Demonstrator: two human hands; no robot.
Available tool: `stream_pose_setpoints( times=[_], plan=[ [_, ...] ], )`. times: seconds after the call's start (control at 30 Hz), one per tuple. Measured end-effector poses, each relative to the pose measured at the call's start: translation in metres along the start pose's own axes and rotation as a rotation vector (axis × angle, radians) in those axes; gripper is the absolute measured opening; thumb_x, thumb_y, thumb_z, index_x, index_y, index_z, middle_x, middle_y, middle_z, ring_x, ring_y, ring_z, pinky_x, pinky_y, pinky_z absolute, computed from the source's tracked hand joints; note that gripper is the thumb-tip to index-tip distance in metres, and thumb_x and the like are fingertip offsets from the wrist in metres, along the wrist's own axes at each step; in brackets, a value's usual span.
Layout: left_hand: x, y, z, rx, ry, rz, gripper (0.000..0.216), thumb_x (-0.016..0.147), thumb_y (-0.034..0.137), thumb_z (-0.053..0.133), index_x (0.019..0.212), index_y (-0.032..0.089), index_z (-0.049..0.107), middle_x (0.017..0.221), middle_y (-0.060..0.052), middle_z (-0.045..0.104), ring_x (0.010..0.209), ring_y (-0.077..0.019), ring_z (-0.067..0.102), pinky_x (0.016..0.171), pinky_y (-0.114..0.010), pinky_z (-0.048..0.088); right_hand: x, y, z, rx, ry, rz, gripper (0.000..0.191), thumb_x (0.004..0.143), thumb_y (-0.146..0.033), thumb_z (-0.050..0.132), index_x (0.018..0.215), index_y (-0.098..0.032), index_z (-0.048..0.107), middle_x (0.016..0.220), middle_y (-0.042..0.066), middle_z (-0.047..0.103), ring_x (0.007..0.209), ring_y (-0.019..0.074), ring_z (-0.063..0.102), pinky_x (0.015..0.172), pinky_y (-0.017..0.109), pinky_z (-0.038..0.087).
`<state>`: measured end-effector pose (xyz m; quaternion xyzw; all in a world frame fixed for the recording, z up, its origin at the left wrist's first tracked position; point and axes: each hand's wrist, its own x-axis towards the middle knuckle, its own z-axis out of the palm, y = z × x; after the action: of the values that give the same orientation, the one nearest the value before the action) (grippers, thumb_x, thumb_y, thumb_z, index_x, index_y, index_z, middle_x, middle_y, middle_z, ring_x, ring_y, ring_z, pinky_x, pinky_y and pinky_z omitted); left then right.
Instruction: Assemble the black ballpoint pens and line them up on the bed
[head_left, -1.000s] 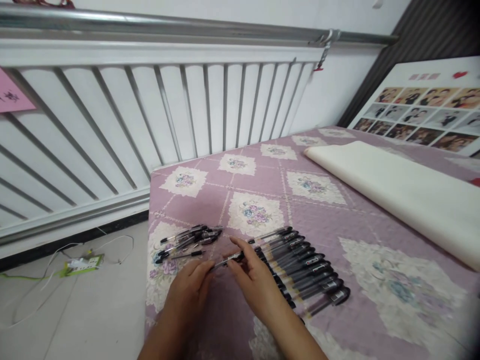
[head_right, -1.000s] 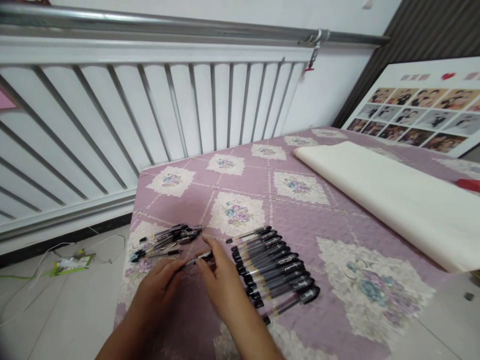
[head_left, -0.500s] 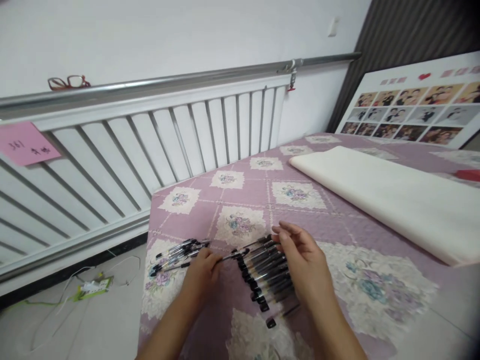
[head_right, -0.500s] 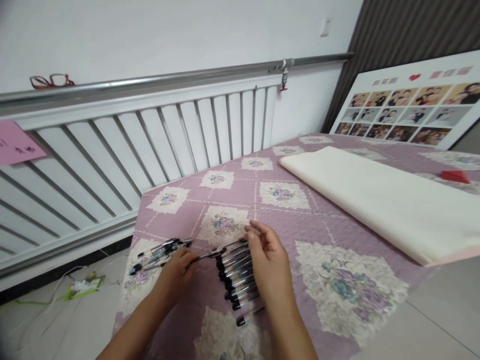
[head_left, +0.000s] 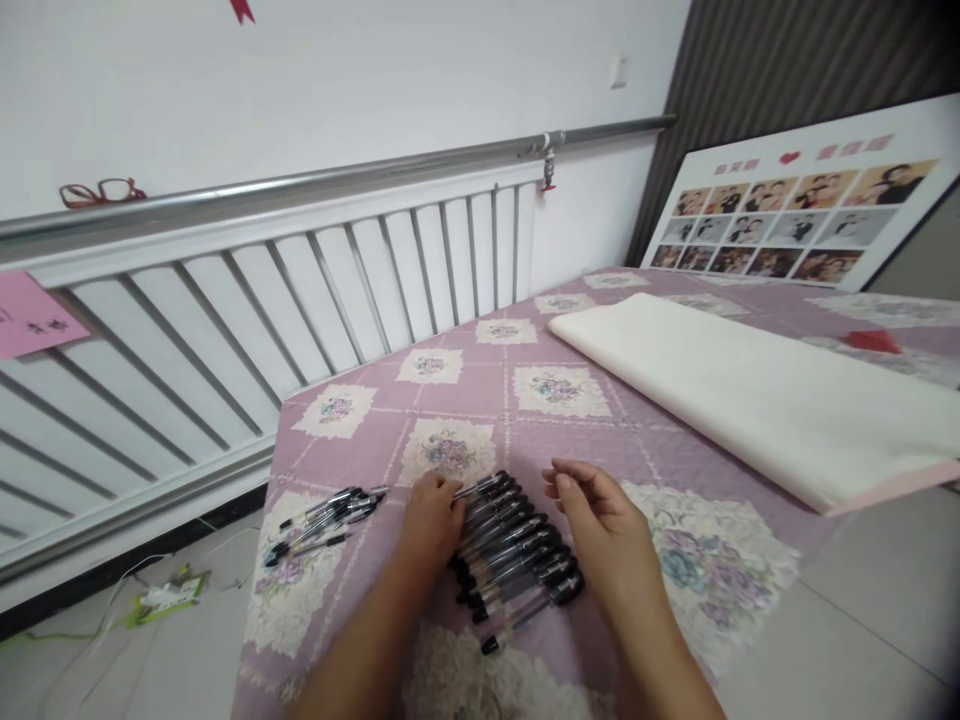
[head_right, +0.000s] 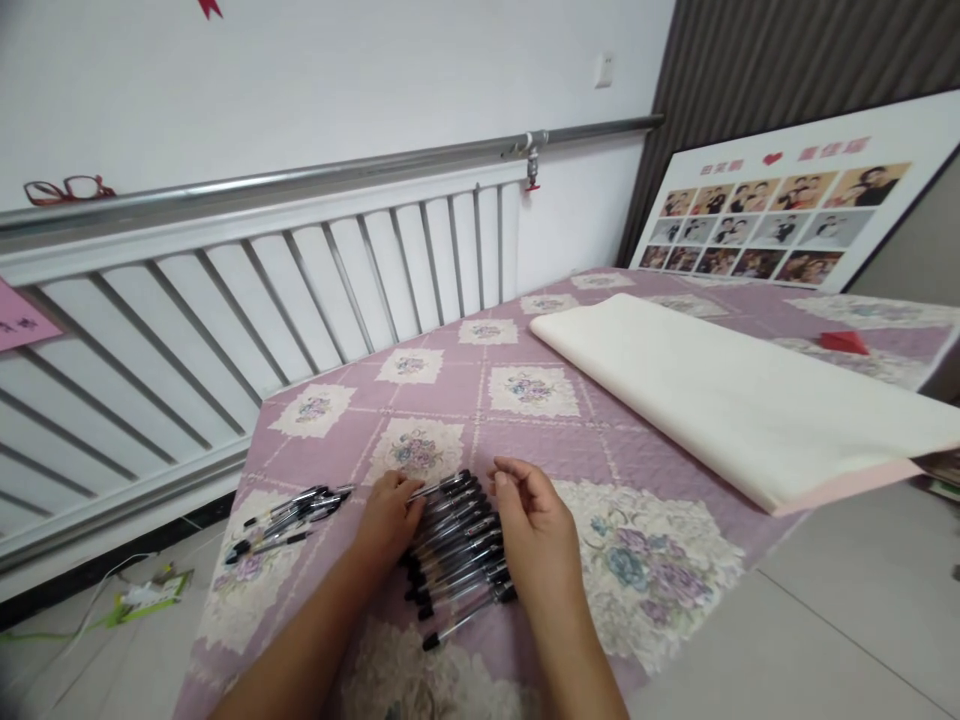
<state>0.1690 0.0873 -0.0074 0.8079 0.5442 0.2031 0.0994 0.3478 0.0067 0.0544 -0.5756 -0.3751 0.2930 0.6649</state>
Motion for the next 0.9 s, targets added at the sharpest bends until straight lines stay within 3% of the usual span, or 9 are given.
stream_pose_setpoints(
  times=[0.13, 0.27, 0.43, 0.6, 0.77, 0.9],
  plan=[
    [-0.001, -0.005, 0.003, -0.085, 0.025, 0.022, 0.025, 0.085, 0.021, 0.052, 0.107, 0.019, 0.064, 0.111, -0.009, 0.056, 0.107, -0.0229, 0.050, 0.096, -0.041, 0.039, -0.001, 0.002, -0.002, -0.025, -0.033, 0.007, 0.031, 0.076, -0.046, 0.062, 0.094, -0.021, 0.064, 0.087, 0.006, 0.071, 0.079, 0.0197, 0.066, 0.075, 0.034, 0.052],
    [-0.001, -0.007, 0.006, -0.125, 0.009, 0.034, 0.024, 0.085, 0.021, 0.052, 0.105, 0.020, 0.065, 0.106, -0.006, 0.061, 0.103, -0.0208, 0.053, 0.095, -0.038, 0.041, -0.003, 0.004, -0.002, -0.044, -0.052, 0.010, 0.030, 0.077, -0.046, 0.060, 0.095, -0.021, 0.064, 0.089, 0.006, 0.071, 0.081, 0.0204, 0.066, 0.076, 0.035, 0.051],
    [-0.013, -0.018, -0.007, -0.170, 0.088, 0.026, 0.025, 0.086, 0.021, 0.050, 0.107, 0.018, 0.064, 0.107, -0.007, 0.061, 0.102, -0.0190, 0.055, 0.093, -0.035, 0.044, -0.003, 0.006, 0.007, -0.074, -0.062, 0.001, 0.029, 0.078, -0.044, 0.059, 0.094, -0.021, 0.064, 0.087, 0.006, 0.071, 0.080, 0.0205, 0.066, 0.074, 0.034, 0.051],
    [-0.045, -0.065, -0.035, -0.085, 0.203, -0.006, 0.026, 0.083, 0.015, 0.050, 0.103, 0.018, 0.065, 0.107, -0.008, 0.063, 0.101, -0.0210, 0.056, 0.092, -0.039, 0.044, -0.007, 0.009, 0.027, -0.124, -0.141, -0.017, 0.028, 0.080, -0.044, 0.056, 0.095, -0.022, 0.065, 0.087, 0.005, 0.071, 0.078, 0.0201, 0.066, 0.069, 0.031, 0.051],
    [-0.075, -0.116, -0.064, 0.177, 0.111, -0.205, 0.026, 0.082, 0.014, 0.052, 0.104, 0.019, 0.066, 0.104, -0.008, 0.065, 0.100, -0.0228, 0.056, 0.091, -0.038, 0.043, -0.018, 0.008, 0.054, -0.245, -0.271, -0.030, 0.030, 0.082, -0.044, 0.052, 0.097, -0.021, 0.064, 0.083, 0.004, 0.071, 0.077, 0.0201, 0.066, 0.068, 0.030, 0.050],
    [-0.086, -0.130, -0.076, 0.300, 0.014, -0.313, 0.026, 0.083, 0.018, 0.053, 0.106, 0.024, 0.066, 0.100, -0.007, 0.065, 0.098, -0.0247, 0.056, 0.087, -0.037, 0.042, -0.026, 0.005, 0.078, -0.359, -0.371, -0.126, 0.027, 0.084, -0.041, 0.050, 0.097, -0.022, 0.064, 0.092, 0.005, 0.071, 0.085, 0.0214, 0.065, 0.077, 0.032, 0.049]
  ],
)
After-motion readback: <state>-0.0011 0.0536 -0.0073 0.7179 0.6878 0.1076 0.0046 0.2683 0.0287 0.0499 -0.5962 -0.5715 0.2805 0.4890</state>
